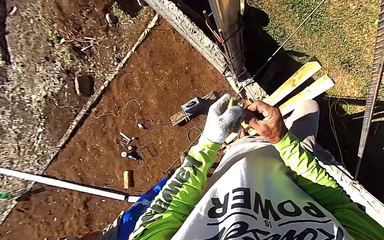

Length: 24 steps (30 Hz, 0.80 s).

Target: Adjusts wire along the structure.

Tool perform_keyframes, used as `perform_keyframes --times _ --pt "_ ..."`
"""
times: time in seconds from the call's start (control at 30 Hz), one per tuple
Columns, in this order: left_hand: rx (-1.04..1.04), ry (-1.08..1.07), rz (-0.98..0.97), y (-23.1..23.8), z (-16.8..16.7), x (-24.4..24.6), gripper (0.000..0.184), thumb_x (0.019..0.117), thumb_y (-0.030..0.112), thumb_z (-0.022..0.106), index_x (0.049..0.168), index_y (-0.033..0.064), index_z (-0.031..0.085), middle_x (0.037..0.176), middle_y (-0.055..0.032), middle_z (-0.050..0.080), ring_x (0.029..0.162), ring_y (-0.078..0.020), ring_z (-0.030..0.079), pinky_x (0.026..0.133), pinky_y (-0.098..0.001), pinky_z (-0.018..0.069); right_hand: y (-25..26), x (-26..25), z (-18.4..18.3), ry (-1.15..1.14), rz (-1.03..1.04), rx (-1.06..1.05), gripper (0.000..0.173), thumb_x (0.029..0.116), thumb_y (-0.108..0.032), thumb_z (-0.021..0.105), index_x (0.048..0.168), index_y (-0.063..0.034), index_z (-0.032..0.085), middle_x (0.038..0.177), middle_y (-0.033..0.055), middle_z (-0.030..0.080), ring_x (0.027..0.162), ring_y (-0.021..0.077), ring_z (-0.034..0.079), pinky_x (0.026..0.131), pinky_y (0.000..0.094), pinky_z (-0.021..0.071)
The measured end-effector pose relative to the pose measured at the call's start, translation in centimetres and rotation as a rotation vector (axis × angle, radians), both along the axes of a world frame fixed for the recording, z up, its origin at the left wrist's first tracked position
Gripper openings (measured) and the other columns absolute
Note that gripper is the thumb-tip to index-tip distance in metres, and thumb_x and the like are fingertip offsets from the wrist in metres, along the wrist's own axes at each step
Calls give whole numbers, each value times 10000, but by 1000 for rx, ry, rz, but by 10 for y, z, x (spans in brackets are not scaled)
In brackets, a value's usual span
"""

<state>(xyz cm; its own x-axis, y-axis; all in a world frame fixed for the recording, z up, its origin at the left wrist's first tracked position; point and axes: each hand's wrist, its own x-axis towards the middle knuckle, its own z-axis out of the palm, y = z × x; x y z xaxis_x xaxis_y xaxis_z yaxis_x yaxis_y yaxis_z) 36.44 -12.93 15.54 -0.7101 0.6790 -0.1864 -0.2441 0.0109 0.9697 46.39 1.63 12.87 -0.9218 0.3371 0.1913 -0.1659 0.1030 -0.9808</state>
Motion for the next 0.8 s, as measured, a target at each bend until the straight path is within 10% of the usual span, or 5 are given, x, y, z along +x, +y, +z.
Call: perform_keyframes --times 0.27,0.8 --pt "-62 -39 36 0 -10 5 159 985 210 546 971 73 623 669 -46 606 493 -144 569 436 -305 516 -4 6 -8 -140 86 -64 100 904 -59 630 988 -7 641 752 61 705 605 149 691 546 354 613" --pt "79 -226 16 2 -8 2 281 1057 274 408 1089 84 612 759 -41 622 560 -126 579 489 -282 524 -2 -3 -7 -34 -15 -13 80 940 -23 616 989 28 652 772 45 645 619 57 590 545 220 526"
